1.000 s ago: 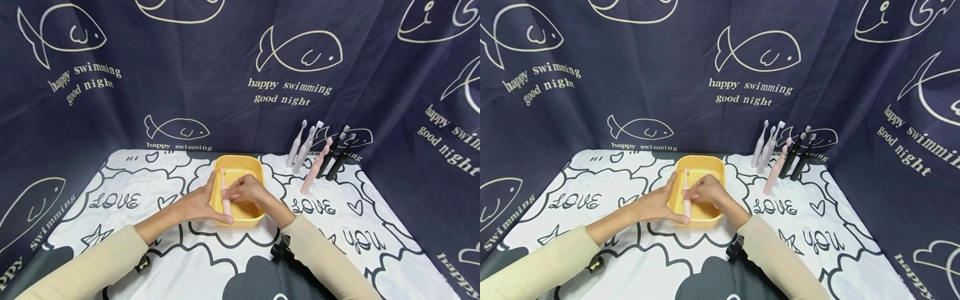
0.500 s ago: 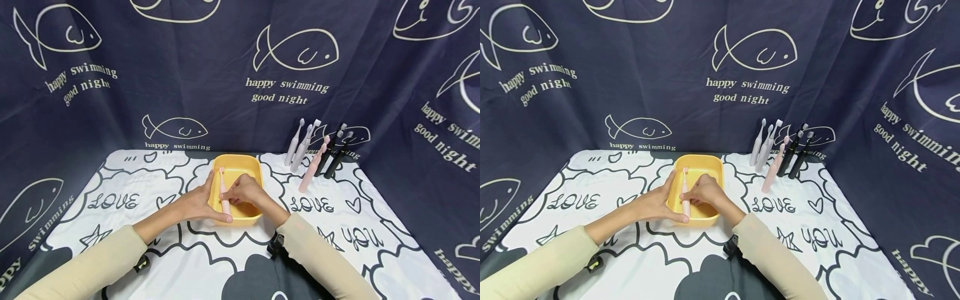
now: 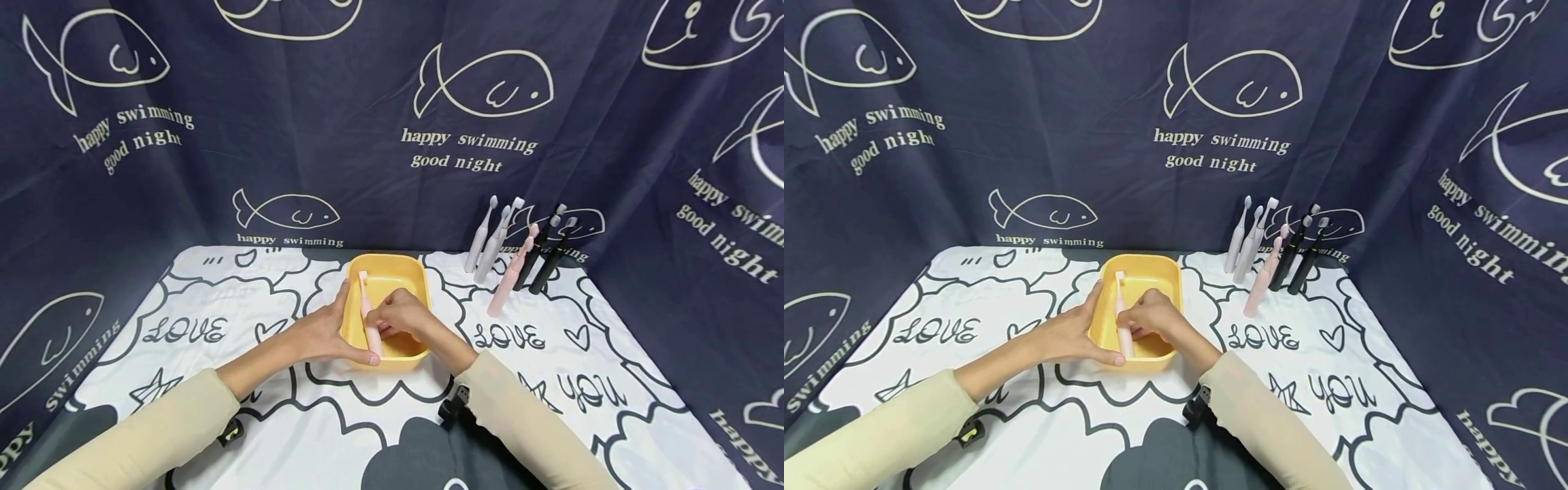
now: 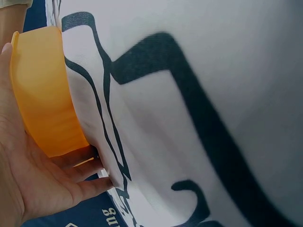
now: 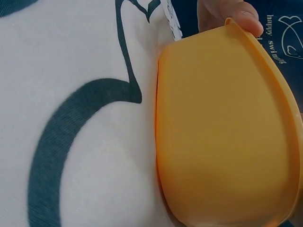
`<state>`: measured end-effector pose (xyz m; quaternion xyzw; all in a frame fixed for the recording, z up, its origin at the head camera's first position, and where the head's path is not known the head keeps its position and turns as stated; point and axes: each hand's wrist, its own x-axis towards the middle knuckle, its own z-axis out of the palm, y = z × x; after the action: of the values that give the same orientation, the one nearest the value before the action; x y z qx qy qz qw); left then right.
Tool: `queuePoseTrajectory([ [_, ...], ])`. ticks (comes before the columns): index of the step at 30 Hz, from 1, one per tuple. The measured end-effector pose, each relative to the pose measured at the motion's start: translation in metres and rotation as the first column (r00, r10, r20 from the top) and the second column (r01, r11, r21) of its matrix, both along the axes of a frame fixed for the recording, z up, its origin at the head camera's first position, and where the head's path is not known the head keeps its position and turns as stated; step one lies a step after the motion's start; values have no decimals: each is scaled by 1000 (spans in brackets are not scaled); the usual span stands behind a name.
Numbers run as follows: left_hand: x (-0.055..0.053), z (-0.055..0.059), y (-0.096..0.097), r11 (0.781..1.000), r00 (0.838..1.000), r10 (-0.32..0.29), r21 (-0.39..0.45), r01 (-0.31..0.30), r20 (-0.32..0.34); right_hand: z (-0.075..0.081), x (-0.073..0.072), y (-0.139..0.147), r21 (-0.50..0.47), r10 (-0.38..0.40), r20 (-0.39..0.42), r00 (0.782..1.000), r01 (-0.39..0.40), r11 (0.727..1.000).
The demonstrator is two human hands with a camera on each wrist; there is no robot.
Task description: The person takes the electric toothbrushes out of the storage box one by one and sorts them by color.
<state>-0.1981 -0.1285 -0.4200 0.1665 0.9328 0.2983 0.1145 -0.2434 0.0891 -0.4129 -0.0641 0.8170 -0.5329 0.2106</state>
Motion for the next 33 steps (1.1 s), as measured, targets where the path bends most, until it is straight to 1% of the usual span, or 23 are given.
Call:
queuePoseTrajectory([
  [4, 0, 0, -1, 1000, 1000, 2, 5, -3, 8, 1, 1, 0, -33, -3, 8, 1000, 3, 999],
  [8, 1, 0, -1, 1000, 1000, 3, 14, -4, 15, 2, 2, 0, -70, -22, 16, 1000, 23, 997],
  [15, 0, 0, -1, 1000, 1000, 3, 17, -3, 13, 5, 5, 1, -141, -46, -6, 999, 45, 989],
  [20, -1, 0, -1, 1000, 1000, 5, 24, -6, 15, 14, 7, 5, -197, -55, -28, 998, 48, 979],
  [26, -2, 0, -1, 1000, 1000, 1, 25, -1, 17, 26, 7, 19, -262, -74, -89, 993, 48, 964],
  [31, -2, 0, -1, 1000, 1000, -5, 18, 5, 19, 36, 8, 32, -329, -114, -118, 986, 69, 942],
  [33, -2, 0, -2, 1000, 1000, -4, 15, 4, 19, 39, 9, 37, -341, -134, -127, 983, 83, 936],
])
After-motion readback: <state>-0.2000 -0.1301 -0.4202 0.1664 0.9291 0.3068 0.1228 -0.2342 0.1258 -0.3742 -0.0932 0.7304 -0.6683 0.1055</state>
